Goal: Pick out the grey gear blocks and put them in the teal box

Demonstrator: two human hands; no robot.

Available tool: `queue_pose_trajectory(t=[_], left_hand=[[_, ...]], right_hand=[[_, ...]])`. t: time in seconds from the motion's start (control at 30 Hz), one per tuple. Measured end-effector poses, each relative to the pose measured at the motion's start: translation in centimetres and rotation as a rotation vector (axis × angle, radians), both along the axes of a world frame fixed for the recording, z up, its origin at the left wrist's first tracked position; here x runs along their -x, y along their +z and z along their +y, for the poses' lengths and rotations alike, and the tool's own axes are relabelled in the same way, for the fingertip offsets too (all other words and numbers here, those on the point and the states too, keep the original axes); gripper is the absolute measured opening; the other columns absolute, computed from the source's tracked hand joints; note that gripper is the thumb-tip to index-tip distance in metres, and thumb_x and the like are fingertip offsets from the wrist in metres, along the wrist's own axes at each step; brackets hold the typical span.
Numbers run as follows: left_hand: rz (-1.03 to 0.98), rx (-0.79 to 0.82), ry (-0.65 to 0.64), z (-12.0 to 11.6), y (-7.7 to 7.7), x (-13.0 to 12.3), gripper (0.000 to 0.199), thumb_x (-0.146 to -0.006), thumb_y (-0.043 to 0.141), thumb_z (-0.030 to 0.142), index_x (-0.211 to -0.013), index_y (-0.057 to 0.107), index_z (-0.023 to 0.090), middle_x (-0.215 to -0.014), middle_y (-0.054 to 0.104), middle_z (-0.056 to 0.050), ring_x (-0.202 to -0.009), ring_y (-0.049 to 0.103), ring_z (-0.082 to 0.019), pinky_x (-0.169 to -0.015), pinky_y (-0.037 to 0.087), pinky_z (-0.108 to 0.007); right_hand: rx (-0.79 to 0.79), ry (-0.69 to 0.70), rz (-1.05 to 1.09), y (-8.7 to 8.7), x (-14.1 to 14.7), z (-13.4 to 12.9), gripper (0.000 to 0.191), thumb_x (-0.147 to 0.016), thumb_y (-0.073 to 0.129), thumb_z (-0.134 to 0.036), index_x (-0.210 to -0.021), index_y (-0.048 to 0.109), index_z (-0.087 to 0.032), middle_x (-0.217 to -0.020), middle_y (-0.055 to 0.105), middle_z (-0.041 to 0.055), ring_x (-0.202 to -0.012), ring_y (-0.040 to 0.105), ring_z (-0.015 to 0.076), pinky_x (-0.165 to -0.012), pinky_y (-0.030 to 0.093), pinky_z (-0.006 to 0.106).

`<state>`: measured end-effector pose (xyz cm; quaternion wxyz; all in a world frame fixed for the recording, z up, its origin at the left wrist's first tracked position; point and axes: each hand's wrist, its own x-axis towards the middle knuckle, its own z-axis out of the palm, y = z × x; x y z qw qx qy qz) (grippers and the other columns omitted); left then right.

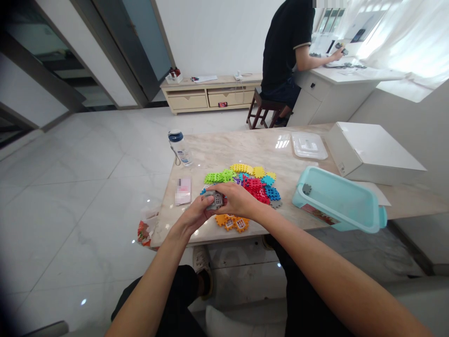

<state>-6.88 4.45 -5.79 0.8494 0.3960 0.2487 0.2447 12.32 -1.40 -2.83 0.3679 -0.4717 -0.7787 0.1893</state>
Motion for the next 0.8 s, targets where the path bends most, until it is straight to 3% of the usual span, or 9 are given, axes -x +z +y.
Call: queue_pose_trajectory(t=[0.23, 0.63, 0.8], left_hand=[[-0.008, -0.015, -0.008, 0.0, -0.1, 0.0, 0.055, -0.066, 0.104, 0.052, -0.097, 0.082, 0.013, -0.093, 0.079, -0.009, -0.083, 0.072, -0.019, -0.078, 0.059, -0.028], [0.057, -0.08, 0.015, -0.7, -0.1, 0.3, 0.063, -0.063, 0.103, 0.058, -0.098, 0.079, 0.012, -0.092, 0.075, -0.009, -0.085, 0.068, -0.02, -0.076, 0.055, -0.028], [0.116, -0.109, -0.011, -0.7, -0.1, 0.8, 0.062, -0.062, 0.104, 0.054, -0.097, 0.077, 0.011, -0.091, 0.072, -0.007, -0.08, 0.063, -0.016, -0.073, 0.05, -0.027]], right_hand=[[0.009, -0.001, -0.001, 0.0, 0.1, 0.0, 0.058, -0.083, 0.093, -0.033, -0.138, 0.075, -0.026, -0.13, 0.08, 0.0082, -0.117, 0.077, 0.0265, -0.105, 0.058, 0.038], [0.022, 0.03, -0.035, -0.9, -0.1, 0.2, 0.064, -0.084, 0.094, -0.041, -0.143, 0.073, -0.028, -0.13, 0.08, 0.0078, -0.114, 0.078, 0.0269, -0.102, 0.057, 0.038], [0.038, 0.061, -0.05, -0.7, 0.3, -0.2, 0.057, -0.086, 0.09, -0.033, -0.14, 0.074, -0.027, -0.127, 0.081, 0.0077, -0.11, 0.078, 0.0271, -0.1, 0.057, 0.04]])
